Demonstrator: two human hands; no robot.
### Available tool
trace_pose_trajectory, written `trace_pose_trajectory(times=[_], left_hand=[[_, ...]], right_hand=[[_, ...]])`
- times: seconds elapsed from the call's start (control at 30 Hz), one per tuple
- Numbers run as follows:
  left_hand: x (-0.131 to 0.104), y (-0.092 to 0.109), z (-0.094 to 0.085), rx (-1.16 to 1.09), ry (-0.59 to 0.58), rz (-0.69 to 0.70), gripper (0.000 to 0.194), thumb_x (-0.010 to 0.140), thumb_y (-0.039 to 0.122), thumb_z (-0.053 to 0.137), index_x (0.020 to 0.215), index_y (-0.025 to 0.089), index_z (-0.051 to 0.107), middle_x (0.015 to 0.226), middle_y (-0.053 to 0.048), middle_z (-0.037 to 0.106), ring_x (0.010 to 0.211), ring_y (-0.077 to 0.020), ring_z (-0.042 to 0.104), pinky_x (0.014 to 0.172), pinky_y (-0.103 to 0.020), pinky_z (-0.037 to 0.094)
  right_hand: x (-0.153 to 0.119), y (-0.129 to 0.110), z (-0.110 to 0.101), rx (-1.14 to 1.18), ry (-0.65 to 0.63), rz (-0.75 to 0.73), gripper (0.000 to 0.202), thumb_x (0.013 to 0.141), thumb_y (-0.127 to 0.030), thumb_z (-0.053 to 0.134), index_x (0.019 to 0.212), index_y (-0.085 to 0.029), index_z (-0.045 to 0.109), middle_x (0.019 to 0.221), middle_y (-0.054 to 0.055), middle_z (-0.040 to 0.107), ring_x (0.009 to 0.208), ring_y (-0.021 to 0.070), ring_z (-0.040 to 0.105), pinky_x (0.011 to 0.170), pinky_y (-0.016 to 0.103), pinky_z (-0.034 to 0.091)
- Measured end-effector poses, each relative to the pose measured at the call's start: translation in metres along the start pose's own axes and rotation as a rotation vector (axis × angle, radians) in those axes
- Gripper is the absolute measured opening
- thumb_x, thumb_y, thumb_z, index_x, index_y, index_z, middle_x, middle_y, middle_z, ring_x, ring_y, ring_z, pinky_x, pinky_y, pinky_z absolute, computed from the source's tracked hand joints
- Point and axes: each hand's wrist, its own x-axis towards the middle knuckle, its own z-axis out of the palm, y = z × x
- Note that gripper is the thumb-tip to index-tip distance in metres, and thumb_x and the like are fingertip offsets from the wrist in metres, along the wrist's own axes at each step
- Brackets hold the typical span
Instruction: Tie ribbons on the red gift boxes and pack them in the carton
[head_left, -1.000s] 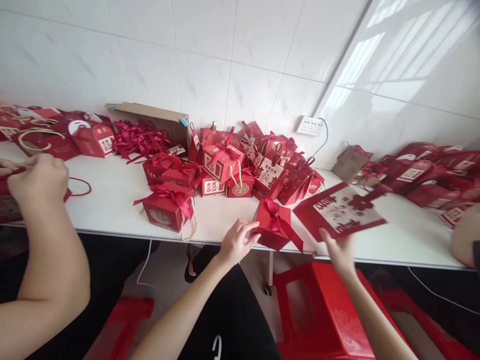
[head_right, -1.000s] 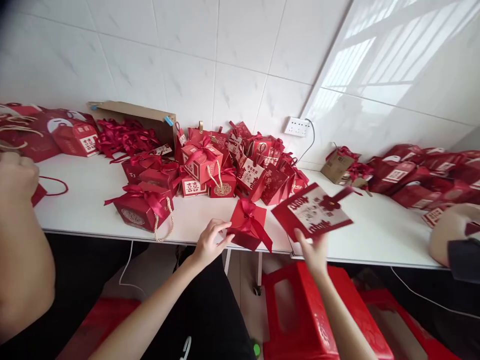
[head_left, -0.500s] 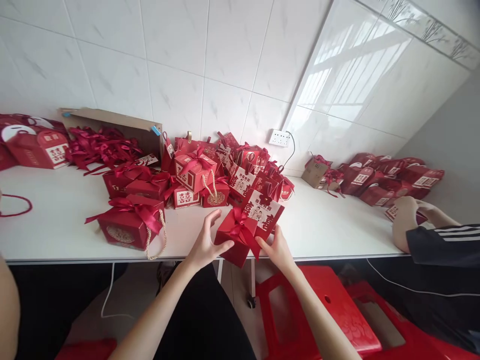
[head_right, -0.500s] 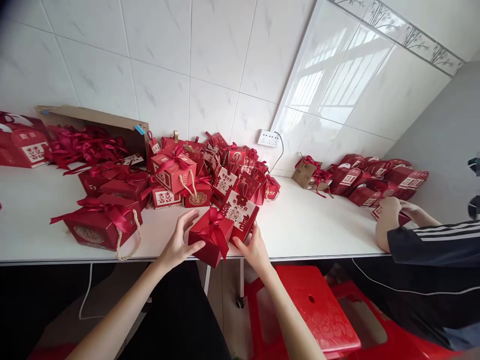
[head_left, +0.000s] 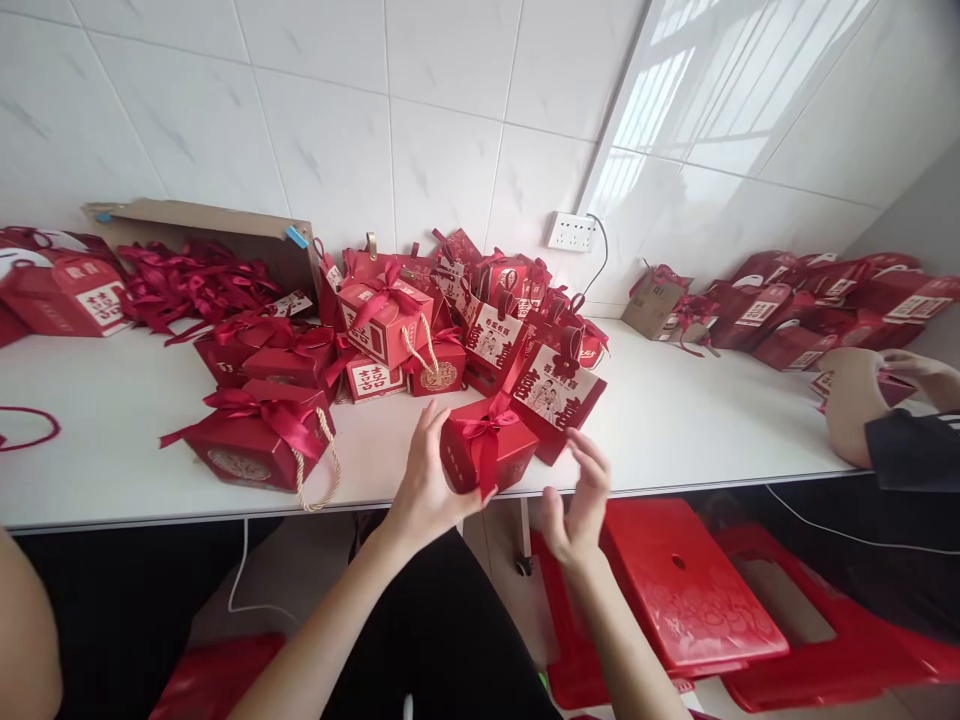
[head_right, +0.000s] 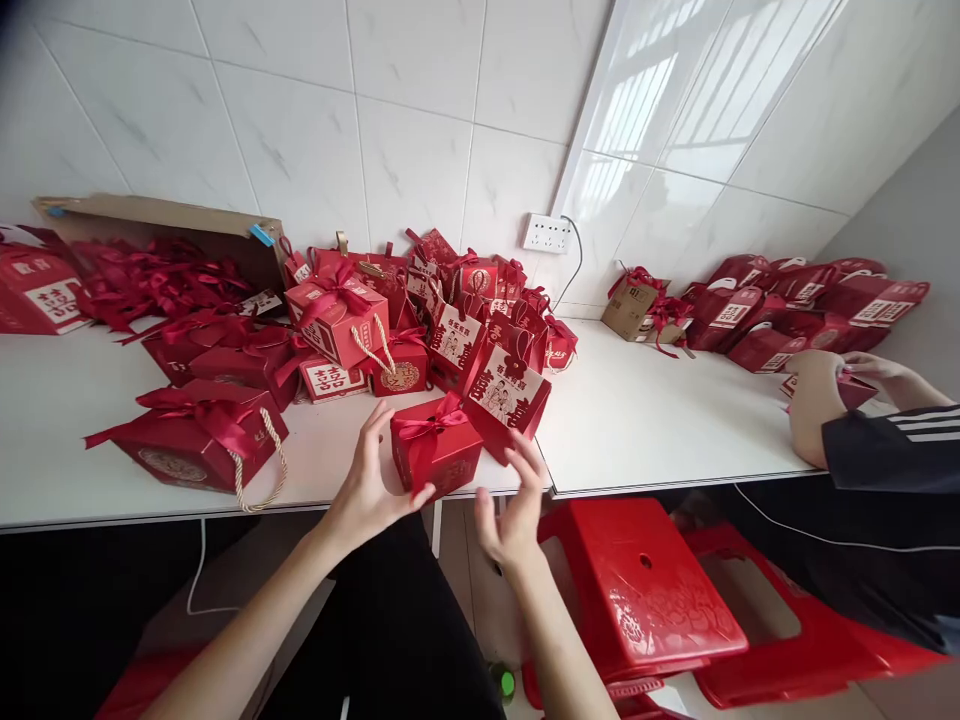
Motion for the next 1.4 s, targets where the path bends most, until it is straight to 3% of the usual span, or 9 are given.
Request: trace_pose_trajectory(times=[0.1,0.2,0.3,0.43,0.6,0.8,0.93,1.23,1.4], left_hand=[[0.005,-0.005,-0.012,-0.142,-0.151,-0.106,0.083,0.072,0.036,0.069,0.137,0.022,0.020,0.133,-0.016,0.046,0.124,-0.0297,0.048,0.102,-0.047,0.042],[0.009,-0.014,-0.044,-0.202,-0.303,-0.090,0.081,0.073,0.034,0.068,0.137,0.023,0.021,0.130,-0.014,0.051,0.123,-0.0290,0.050,0.100,-0.043,0.045],[0.006,-0.019,-0.077,-0.150,-0.377,-0.062,0.079,0.073,0.035,0.067,0.139,0.022,0.026,0.132,-0.014,0.050,0.129,-0.0330,0.042,0.101,-0.044,0.043],[0.001,-0.016,-0.098,-0.081,-0.421,-0.075,0.084,0.072,0.039,0.068,0.142,0.022,0.026,0.135,-0.013,0.048,0.134,-0.0356,0.034,0.104,-0.045,0.041],[0.007,-0.008,-0.097,-0.079,-0.394,-0.029,0.084,0.075,0.040,0.067,0.145,0.028,0.021,0.150,-0.008,0.029,0.140,-0.0308,0.025,0.113,-0.044,0.028],[0.018,0.004,-0.089,0.100,-0.412,0.017,0.076,0.074,0.040,0.070,0.137,0.026,0.029,0.134,-0.010,0.046,0.127,-0.0278,0.046,0.106,-0.042,0.039],[0.012,0.012,-0.078,0.143,-0.273,0.054,0.065,0.075,0.037,0.069,0.129,0.022,0.037,0.126,-0.011,0.048,0.123,-0.0263,0.047,0.105,-0.041,0.040],[0.026,0.013,-0.090,-0.314,-0.351,-0.020,0.068,0.082,0.067,0.042,0.133,0.023,0.042,0.141,-0.009,0.042,0.133,-0.0302,0.036,0.111,-0.044,0.031],[0.046,0.039,-0.080,0.066,-0.317,-0.075,0.035,0.084,0.046,0.053,0.110,0.023,0.058,0.118,-0.004,0.060,0.113,-0.0227,0.055,0.099,-0.036,0.045]], right_hand=[[0.008,-0.027,0.001,0.143,-0.325,0.110,0.049,0.093,-0.040,0.040,0.137,-0.020,0.029,0.138,0.017,0.037,0.132,0.0284,0.036,0.104,0.053,0.037],[0.010,-0.044,-0.001,0.213,-0.558,0.102,0.055,0.092,-0.047,0.043,0.138,-0.020,0.029,0.143,0.017,0.033,0.135,0.0294,0.032,0.107,0.051,0.034],[0.007,-0.050,0.000,0.346,-0.572,0.109,0.047,0.092,-0.046,0.044,0.131,-0.022,0.038,0.135,0.015,0.043,0.126,0.0275,0.043,0.101,0.047,0.040],[0.015,-0.044,0.013,0.424,-0.397,0.452,0.035,0.094,-0.046,0.038,0.117,-0.021,0.048,0.114,0.011,0.057,0.099,0.0208,0.058,0.082,0.037,0.049],[0.043,-0.041,0.027,0.312,-0.662,0.727,0.044,0.092,-0.055,0.034,0.085,-0.018,0.057,0.082,0.004,0.061,0.080,0.0177,0.057,0.074,0.031,0.044],[0.049,-0.057,0.019,0.480,-0.697,0.802,0.044,0.085,-0.054,0.049,0.059,-0.019,0.042,0.056,-0.004,0.045,0.055,0.0100,0.042,0.056,0.023,0.034],[0.048,-0.073,0.005,0.463,-0.732,0.824,0.044,0.087,-0.053,0.047,0.061,-0.018,0.049,0.049,-0.005,0.042,0.046,0.0077,0.035,0.047,0.022,0.027],[0.036,-0.076,0.005,0.490,-0.824,0.868,0.046,0.088,-0.054,0.045,0.066,-0.016,0.057,0.054,-0.002,0.051,0.046,0.0068,0.035,0.045,0.021,0.026],[0.026,-0.079,0.004,0.533,-0.841,0.851,0.046,0.088,-0.055,0.045,0.068,-0.016,0.059,0.057,-0.001,0.052,0.052,0.0096,0.041,0.051,0.023,0.031]])
